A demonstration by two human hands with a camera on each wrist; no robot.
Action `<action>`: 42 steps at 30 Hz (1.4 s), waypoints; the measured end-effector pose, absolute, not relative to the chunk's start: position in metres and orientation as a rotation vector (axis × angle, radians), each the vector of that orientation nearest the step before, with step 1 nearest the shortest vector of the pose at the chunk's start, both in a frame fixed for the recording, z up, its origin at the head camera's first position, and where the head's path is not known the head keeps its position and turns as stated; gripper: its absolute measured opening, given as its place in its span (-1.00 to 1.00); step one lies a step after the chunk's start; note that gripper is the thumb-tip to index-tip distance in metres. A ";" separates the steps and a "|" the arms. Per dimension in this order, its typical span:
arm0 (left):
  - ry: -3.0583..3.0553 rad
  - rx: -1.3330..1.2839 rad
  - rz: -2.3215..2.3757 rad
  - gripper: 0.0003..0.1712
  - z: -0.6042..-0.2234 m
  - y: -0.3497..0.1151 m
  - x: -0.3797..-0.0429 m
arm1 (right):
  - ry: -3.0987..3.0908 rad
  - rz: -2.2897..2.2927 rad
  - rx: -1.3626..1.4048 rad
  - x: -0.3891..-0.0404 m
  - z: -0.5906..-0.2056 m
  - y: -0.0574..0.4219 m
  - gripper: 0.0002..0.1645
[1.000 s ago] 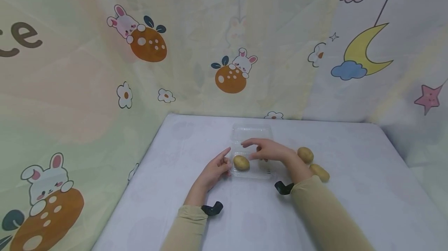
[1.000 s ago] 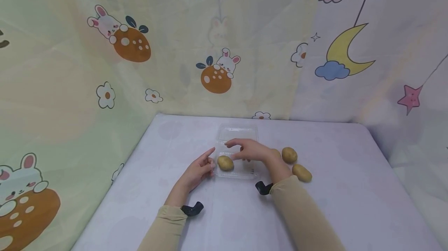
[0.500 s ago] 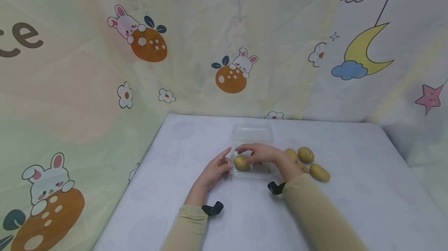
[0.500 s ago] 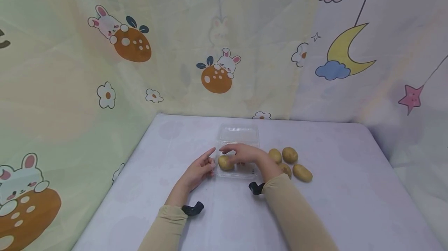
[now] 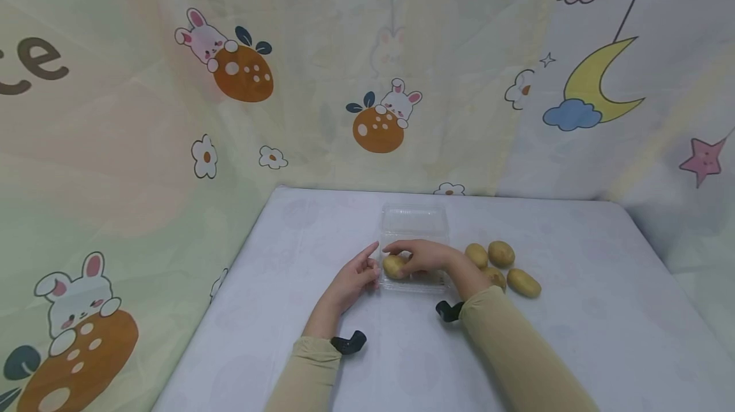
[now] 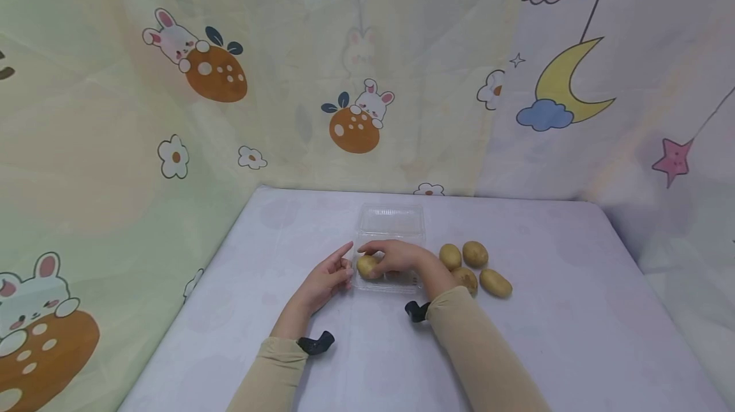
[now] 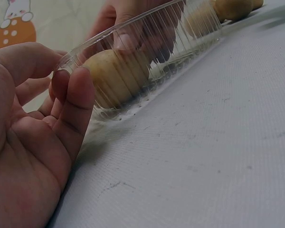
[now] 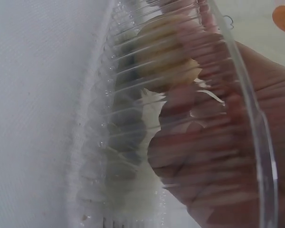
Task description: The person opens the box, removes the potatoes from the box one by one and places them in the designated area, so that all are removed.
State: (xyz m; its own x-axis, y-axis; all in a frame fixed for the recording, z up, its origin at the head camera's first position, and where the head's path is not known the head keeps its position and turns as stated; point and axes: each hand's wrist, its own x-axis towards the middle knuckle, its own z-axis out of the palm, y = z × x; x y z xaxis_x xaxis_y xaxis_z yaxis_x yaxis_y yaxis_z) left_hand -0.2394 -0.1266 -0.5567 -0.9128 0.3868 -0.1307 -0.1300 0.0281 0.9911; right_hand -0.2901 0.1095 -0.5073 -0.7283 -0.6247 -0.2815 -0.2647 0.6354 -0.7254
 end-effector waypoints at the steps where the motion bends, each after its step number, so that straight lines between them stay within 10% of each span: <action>1: 1.946 0.258 1.946 -0.19 -0.557 -0.127 -0.239 | 2.343 -0.921 -0.691 -0.290 -0.508 0.109 -0.30; 22: 1.913 0.236 1.956 -0.19 -0.558 -0.122 -0.241 | 2.497 -0.904 -0.691 -0.286 -0.482 0.135 -0.32; 42: 1.975 0.227 1.944 -0.19 -0.559 -0.123 -0.240 | 2.687 -1.074 -0.332 -0.257 -0.456 0.256 -0.28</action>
